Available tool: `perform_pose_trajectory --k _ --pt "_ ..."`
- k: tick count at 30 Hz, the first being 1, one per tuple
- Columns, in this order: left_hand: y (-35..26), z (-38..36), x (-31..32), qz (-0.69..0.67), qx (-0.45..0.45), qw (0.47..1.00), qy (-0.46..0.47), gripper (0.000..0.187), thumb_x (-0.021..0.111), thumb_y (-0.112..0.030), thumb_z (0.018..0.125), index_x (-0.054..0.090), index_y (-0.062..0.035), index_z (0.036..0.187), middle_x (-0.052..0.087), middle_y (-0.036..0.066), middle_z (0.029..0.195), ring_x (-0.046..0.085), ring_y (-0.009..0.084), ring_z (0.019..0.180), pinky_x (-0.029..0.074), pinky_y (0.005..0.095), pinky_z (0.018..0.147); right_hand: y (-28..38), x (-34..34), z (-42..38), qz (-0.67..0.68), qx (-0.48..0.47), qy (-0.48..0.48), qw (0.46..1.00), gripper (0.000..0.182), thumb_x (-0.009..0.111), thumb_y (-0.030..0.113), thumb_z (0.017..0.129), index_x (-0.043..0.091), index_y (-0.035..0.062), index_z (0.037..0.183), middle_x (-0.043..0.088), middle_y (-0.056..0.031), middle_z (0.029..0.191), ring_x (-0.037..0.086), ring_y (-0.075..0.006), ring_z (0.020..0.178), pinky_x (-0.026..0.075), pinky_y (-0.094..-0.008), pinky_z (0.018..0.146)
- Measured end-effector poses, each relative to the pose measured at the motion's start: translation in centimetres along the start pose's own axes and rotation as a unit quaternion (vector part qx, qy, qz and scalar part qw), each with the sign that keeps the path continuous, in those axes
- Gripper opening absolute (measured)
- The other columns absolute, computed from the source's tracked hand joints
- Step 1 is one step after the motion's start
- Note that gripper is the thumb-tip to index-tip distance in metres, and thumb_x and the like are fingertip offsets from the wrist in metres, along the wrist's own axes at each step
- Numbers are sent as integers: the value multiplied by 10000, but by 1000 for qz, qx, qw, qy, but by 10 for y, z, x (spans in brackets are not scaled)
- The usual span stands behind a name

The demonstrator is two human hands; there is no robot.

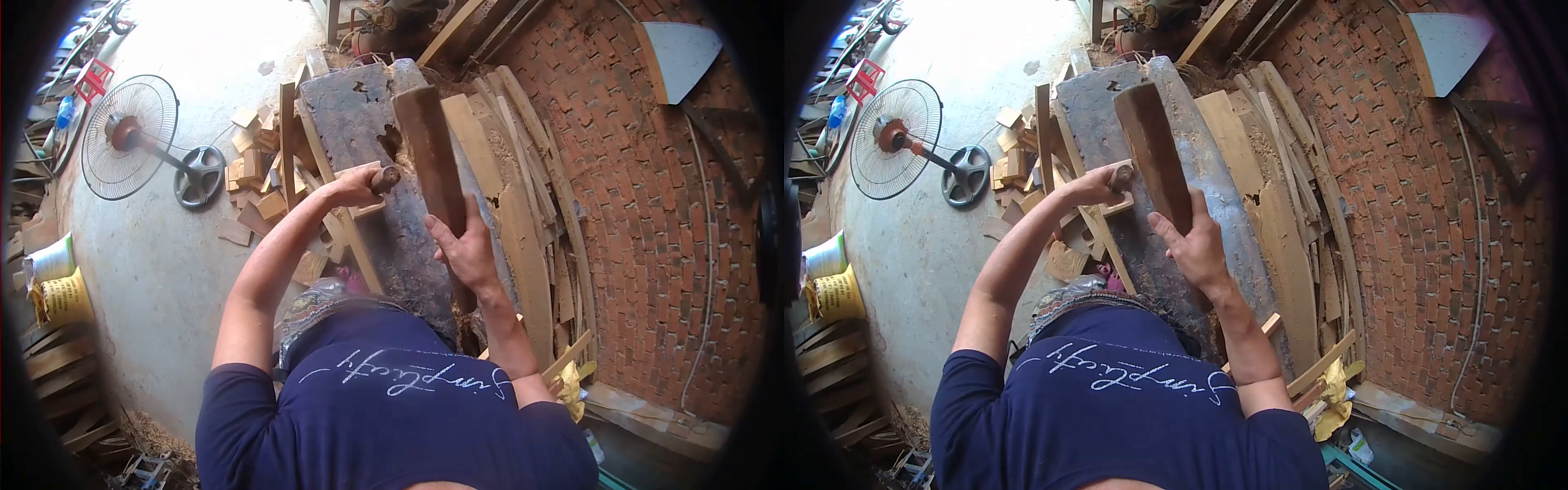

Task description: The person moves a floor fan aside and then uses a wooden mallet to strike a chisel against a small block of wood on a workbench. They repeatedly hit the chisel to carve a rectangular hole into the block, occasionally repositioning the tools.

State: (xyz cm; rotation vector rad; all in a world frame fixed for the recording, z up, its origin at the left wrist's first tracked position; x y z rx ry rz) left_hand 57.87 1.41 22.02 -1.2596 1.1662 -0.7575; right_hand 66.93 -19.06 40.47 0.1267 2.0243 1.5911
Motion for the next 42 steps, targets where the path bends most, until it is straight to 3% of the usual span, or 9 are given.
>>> perform_pose_trajectory --k 3,5,8,17,21,28,33,39,42 --pt "1 -2 0 84 -16 996 -8 370 730 -82 739 597 -88 1085 625 15 906 567 121 869 480 305 786 25 -4 -10 18 -54 -12 998 469 709 295 917 457 50 1227 653 -72 854 618 -107 650 535 -289 567" --pt "-4 -7 1 -84 -54 994 33 367 724 -39 735 600 -91 1077 624 -10 944 554 100 893 474 288 802 10 4 -11 32 -80 -39 996 431 706 289 918 462 52 1183 671 -114 886 665 -170 721 548 -321 651" --pt "-8 -11 -2 -100 -29 994 42 368 719 -21 736 604 -97 1077 617 -28 958 540 84 903 470 269 808 -37 18 5 -139 42 57 988 515 702 278 914 451 36 1294 708 -199 1000 706 -312 940 554 -391 789" --pt "13 -11 0 -13 -5 1000 19 301 741 -69 788 617 -83 1062 621 -35 941 550 79 918 477 270 820 12 5 1 7 -102 -36 994 534 702 293 916 400 64 1291 700 -170 925 708 -303 848 546 -411 713" --pt "-12 -17 2 -69 -11 997 -37 339 732 -91 772 626 -85 1094 631 -9 919 558 95 908 485 288 800 -25 18 19 -135 -33 83 987 552 720 311 893 443 63 1301 702 -181 963 702 -330 894 547 -441 771" --pt "0 -24 -4 -103 -101 970 -195 418 808 -176 800 615 -90 1161 684 36 993 609 104 914 523 310 790 -9 -2 8 -53 55 12 997 549 721 318 896 457 41 1290 690 -99 897 619 -119 572 517 -277 480" --pt "1 -28 4 -110 -77 962 -238 426 808 -144 800 616 -90 1176 677 19 997 604 96 919 513 296 819 31 -5 3 -22 -130 -26 991 545 722 321 895 449 62 1289 677 -134 881 680 -214 704 557 -363 626" --pt "6 -27 1 -109 -83 966 -218 446 790 -111 813 605 -90 1218 673 2 1017 599 87 925 511 291 830 -16 22 31 -212 -98 55 971 550 714 312 897 434 103 1322 697 -186 914 713 -332 881 559 -419 713" --pt "10 -31 1 -132 -76 959 -238 443 776 -96 821 599 -87 1227 671 7 1009 600 91 915 519 294 817 10 15 22 -88 -35 60 994 538 706 304 905 439 91 1320 706 -189 953 714 -323 908 560 -418 734"
Point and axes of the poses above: each hand's wrist, its own z-axis towards the middle knuckle, its own x-axis out of the palm, y = z × x, the point moved 4 cm from there along z, towards the middle knuckle
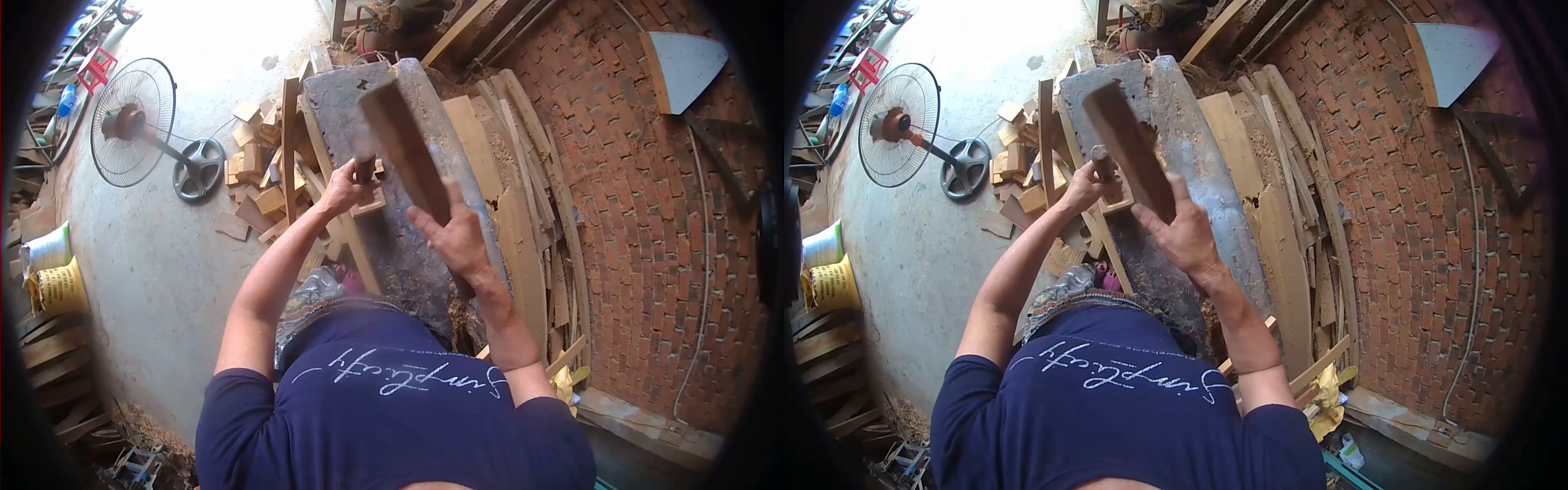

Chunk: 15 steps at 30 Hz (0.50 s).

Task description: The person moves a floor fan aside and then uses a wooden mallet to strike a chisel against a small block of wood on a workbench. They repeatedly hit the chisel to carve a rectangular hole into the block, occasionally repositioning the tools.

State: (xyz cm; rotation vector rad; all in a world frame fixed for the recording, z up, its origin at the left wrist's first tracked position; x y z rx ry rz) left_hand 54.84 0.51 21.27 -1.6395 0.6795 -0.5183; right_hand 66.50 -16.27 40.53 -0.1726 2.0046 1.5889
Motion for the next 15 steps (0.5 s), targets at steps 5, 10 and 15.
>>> perform_pose_trajectory --k 5,10,15 --pt "-2 -2 2 -30 -30 999 17 369 763 -99 840 600 -72 1169 654 12 952 597 80 842 529 270 740 -18 12 6 78 -74 -70 992 549 716 300 901 450 63 1319 712 -186 977 717 -283 897 558 -385 758" --pt "-2 0 -5 -100 64 990 -70 314 783 -110 842 605 -48 1093 630 -34 903 591 55 804 528 243 692 -13 5 -2 8 53 -20 998 511 729 296 892 479 65 1273 691 -126 845 694 -200 806 548 -347 685" --pt "19 -14 12 -122 18 990 -70 304 782 -152 855 605 -46 1078 628 -23 893 591 54 804 525 238 711 3 -10 -30 38 -39 -74 996 526 716 295 906 454 75 1304 686 -121 903 679 -174 787 541 -333 689"
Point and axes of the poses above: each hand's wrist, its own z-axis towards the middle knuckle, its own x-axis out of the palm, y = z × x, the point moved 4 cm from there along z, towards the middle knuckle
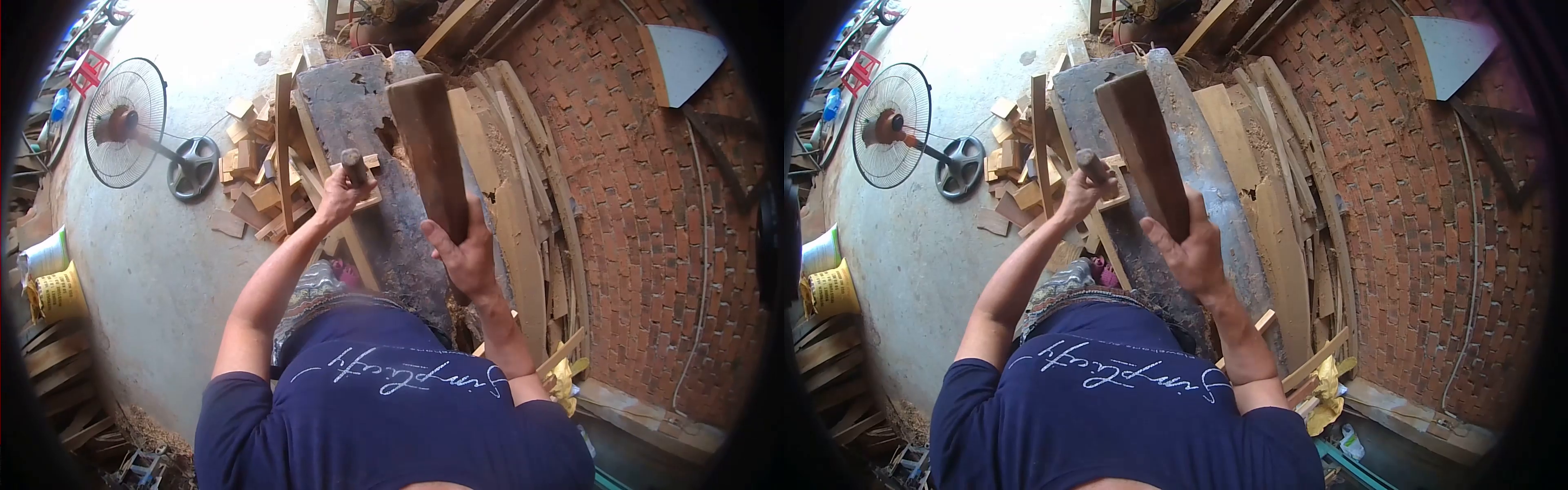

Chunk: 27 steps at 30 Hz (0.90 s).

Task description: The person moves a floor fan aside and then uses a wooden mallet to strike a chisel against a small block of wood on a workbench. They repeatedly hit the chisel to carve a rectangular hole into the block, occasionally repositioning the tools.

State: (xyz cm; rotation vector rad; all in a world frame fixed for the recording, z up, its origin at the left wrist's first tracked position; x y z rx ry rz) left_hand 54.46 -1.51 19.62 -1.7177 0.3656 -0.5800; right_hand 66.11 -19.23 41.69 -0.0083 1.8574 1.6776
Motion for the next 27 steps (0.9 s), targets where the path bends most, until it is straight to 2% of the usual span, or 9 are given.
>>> perform_pose_trajectory --k 6,9,12,14,15,18,21,23,27 --pt "10 9 2 95 94 990 37 280 787 -153 842 612 -51 1034 622 -16 880 561 74 790 493 269 701 -52 21 2 -154 6 61 986 582 730 342 882 437 106 1326 706 -196 937 726 -291 838 567 -404 711" --pt "-10 1 7 -8 -30 998 57 281 792 -164 832 628 -48 1028 601 -4 851 559 105 809 490 285 744 -24 7 1 -90 23 43 995 567 718 333 892 430 101 1322 714 -185 938 729 -298 833 571 -388 675" --pt "-21 -4 10 135 99 984 63 321 807 -189 807 642 -56 1049 596 51 896 596 181 873 505 323 792 -14 1 -13 20 -43 -39 998 551 711 322 897 435 103 1320 711 -177 932 727 -301 846 566 -373 674" --pt "-27 -15 18 286 192 933 107 368 825 -236 780 655 -77 1066 589 112 965 609 273 945 508 373 836 -27 3 -16 5 -85 -49 995 548 716 296 895 436 92 1320 708 -164 934 722 -306 855 560 -384 698" --pt "-31 -22 22 284 160 939 111 368 840 -261 758 662 -83 1026 582 141 1037 603 316 960 507 403 840 -40 9 -14 -77 -47 0 996 552 726 288 889 440 85 1315 708 -160 942 720 -306 856 559 -390 709" --pt "-34 -26 18 293 123 941 113 324 840 -251 758 665 -82 971 586 129 979 604 283 936 504 390 830 -76 15 -18 -114 4 51 992 562 754 287 867 460 79 1299 710 -152 945 712 -321 867 556 -413 748" --pt "-49 -19 10 225 109 965 74 255 835 -179 778 635 -47 867 620 52 827 591 151 798 506 319 745 -78 5 -25 -26 128 -12 991 532 747 298 878 469 102 1287 698 -93 841 678 -185 652 557 -333 603" --pt "-52 -16 4 163 66 983 51 226 825 -127 796 618 -46 835 615 -15 802 569 72 757 496 258 698 -71 -2 -24 -18 124 -18 992 532 746 298 880 466 104 1288 692 -80 832 655 -156 615 541 -312 567" --pt "-48 -13 -1 126 -15 991 38 211 812 -152 816 627 -58 849 627 -19 785 578 75 757 503 262 700 -60 -12 -20 -25 115 -8 993 534 736 311 890 457 113 1299 689 -74 835 660 -156 638 543 -316 596"
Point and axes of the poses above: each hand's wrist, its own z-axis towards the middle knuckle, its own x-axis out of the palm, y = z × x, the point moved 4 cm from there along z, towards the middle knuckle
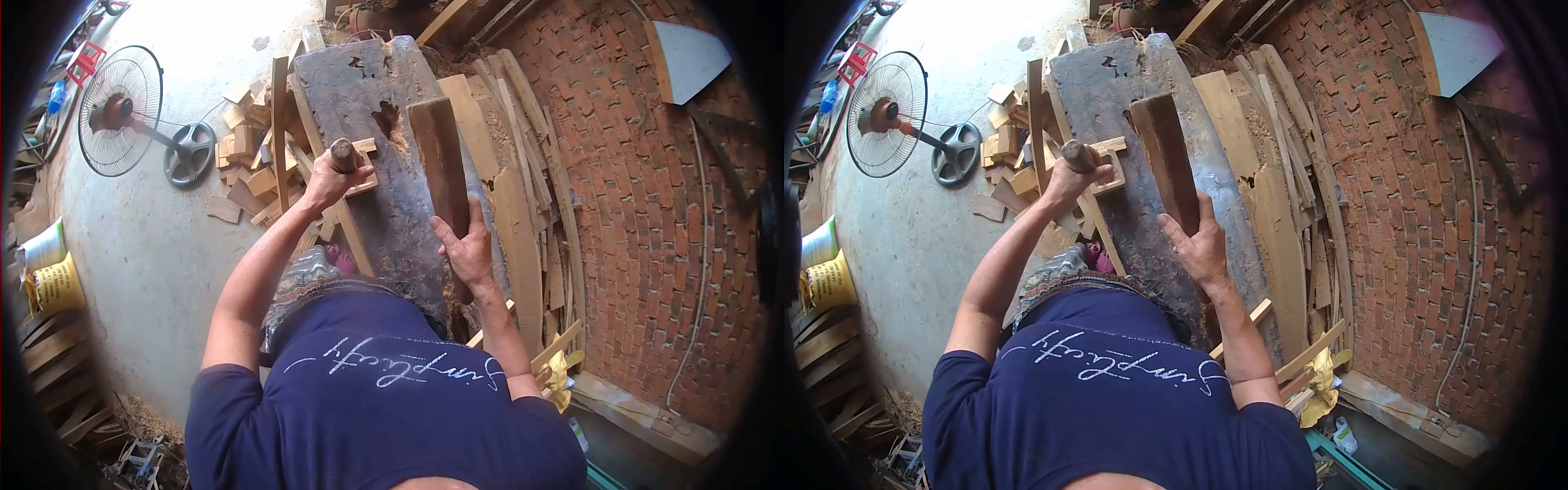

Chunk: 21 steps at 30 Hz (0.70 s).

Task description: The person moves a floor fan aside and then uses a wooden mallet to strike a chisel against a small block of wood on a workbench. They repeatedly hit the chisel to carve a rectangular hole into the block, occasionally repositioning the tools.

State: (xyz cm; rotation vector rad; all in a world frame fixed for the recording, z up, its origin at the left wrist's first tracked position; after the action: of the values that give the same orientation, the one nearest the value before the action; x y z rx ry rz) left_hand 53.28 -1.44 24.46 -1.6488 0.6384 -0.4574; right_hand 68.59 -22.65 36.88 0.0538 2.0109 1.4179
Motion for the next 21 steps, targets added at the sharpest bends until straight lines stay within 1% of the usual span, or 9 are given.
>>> perform_pose_trajectory --k 4,11,13,14,15,16,17,19,21 --pt "6 1 5 -30 -23 999 -7 229 819 -171 810 625 -57 849 625 -17 778 579 81 748 504 273 694 16 0 1 -9 -75 0 997 545 727 331 897 450 125 1318 690 -81 890 683 -168 736 555 -331 663" --pt "38 9 14 69 57 995 -37 265 824 -188 791 626 -34 876 626 46 821 593 142 793 503 313 743 54 10 6 35 -132 -4 991 545 721 328 901 445 138 1330 686 -93 893 697 -202 786 558 -347 692" --pt "35 8 17 100 53 993 -27 266 819 -181 791 623 -30 890 626 60 842 595 152 809 502 321 756 44 27 19 -12 -133 32 991 551 718 329 896 442 137 1333 689 -127 891 712 -266 799 563 -388 708" --pt "24 4 20 70 104 991 -36 272 817 -176 790 616 -23 891 627 65 846 595 154 813 501 323 760 31 36 30 -94 -172 32 980 571 717 345 885 436 133 1334 695 -166 921 716 -330 823 564 -424 715" --pt "14 -3 22 38 152 987 -44 278 815 -171 788 609 -16 893 628 70 850 596 157 817 500 325 764 24 40 38 -121 -135 80 980 585 719 373 873 440 128 1326 697 -188 956 709 -370 854 561 -445 736" --pt "14 -4 16 109 79 990 -47 254 813 -160 798 619 -23 889 634 36 807 592 121 783 503 300 728 22 38 38 -115 -136 48 983 558 736 336 873 458 116 1304 688 -156 906 695 -289 820 555 -407 708" --pt "13 -2 12 109 82 989 -49 254 813 -160 798 619 -23 889 634 36 807 592 121 783 503 300 728 28 36 37 -109 -139 18 984 532 753 298 872 477 103 1283 679 -124 855 682 -208 785 550 -369 680" --pt "21 0 7 8 16 999 -34 215 808 -145 810 637 -35 880 633 -5 773 579 77 747 501 270 687 39 27 31 -68 -123 24 990 522 734 307 885 473 101 1287 691 -135 903 700 -235 812 558 -371 698" --pt "17 -1 6 -4 21 999 -32 181 804 -131 819 648 -51 863 629 -31 771 565 47 729 493 249 658 51 17 23 -27 -103 30 994 513 716 316 897 469 98 1290 703 -146 950 719 -261 838 567 -374 716"
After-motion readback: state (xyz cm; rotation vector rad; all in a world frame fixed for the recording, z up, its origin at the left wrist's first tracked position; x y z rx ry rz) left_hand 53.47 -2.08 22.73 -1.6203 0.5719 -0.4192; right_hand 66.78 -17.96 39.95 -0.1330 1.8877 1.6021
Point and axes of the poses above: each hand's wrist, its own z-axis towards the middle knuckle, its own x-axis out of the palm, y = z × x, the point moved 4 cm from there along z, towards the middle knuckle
